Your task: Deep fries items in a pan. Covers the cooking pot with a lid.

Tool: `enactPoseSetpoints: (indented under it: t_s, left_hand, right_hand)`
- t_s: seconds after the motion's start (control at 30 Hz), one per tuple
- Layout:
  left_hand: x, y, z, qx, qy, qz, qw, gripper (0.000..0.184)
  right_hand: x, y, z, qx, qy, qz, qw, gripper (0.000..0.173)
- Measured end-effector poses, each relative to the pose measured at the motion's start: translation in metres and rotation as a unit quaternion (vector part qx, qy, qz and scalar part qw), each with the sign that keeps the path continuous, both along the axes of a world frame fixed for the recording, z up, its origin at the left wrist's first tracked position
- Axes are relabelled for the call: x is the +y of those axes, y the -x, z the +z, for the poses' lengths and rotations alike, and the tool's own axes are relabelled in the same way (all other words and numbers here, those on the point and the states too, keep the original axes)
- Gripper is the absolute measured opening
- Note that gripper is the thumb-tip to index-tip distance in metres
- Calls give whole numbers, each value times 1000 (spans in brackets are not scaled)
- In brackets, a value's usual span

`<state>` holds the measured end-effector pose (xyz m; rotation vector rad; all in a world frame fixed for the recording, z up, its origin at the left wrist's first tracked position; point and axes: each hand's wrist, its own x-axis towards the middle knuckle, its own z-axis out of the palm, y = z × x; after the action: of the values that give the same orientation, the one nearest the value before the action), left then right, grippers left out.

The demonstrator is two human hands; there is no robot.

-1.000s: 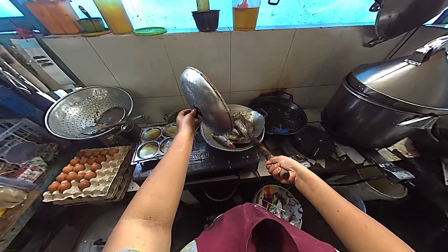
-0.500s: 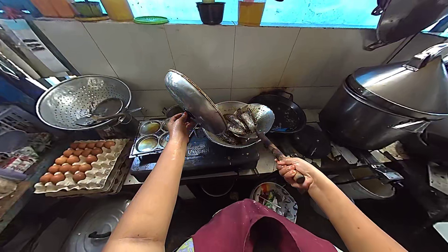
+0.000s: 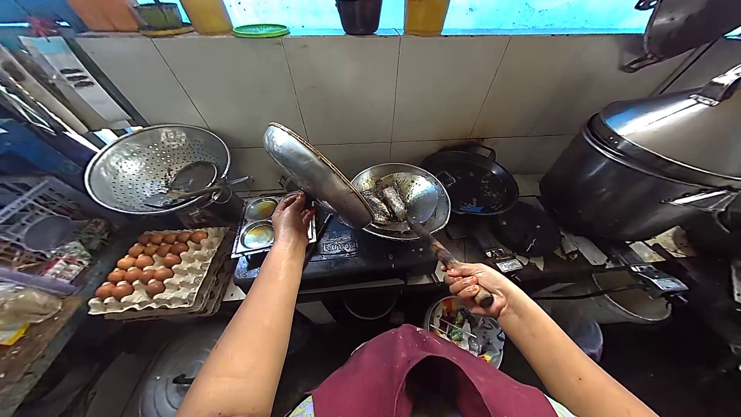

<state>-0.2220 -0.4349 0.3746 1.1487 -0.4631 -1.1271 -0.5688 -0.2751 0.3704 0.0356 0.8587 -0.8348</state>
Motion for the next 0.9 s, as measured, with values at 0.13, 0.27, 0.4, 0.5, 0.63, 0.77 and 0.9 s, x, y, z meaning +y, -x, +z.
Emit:
enactPoseSetpoints:
  t_s: [0.13, 0.27, 0.4, 0.5, 0.63, 0.77, 0.9]
  left_hand:
    - [1, -9, 1, 11, -7, 13, 1000, 28]
    - [1, -22, -2, 8, -10, 17, 1000, 30]
    - [4, -31, 1, -9, -27, 25, 999, 31]
    - [3, -36, 1, -12, -26, 31, 999, 30]
    - [0, -36, -2, -19, -32, 29, 999, 29]
    - [0, -30, -5, -17, -34, 20, 999, 30]
    - [0, -24, -7, -6, -30, 11, 999, 28]
  right_hand:
    - [-4, -16, -11, 20, -12, -13, 1000, 11]
    - [-9, -25, -22, 117, -3, -24, 993, 7]
    - [-15, -25, -31, 265, 30, -7, 964, 12]
    - [-20, -23, -33, 303, 38, -6, 952, 15]
    - [-19, -22, -32, 324, 52, 9, 945, 22]
    - [-15, -30, -30, 336, 50, 25, 940, 26]
    - [-11, -36, -32, 328, 48, 29, 943, 24]
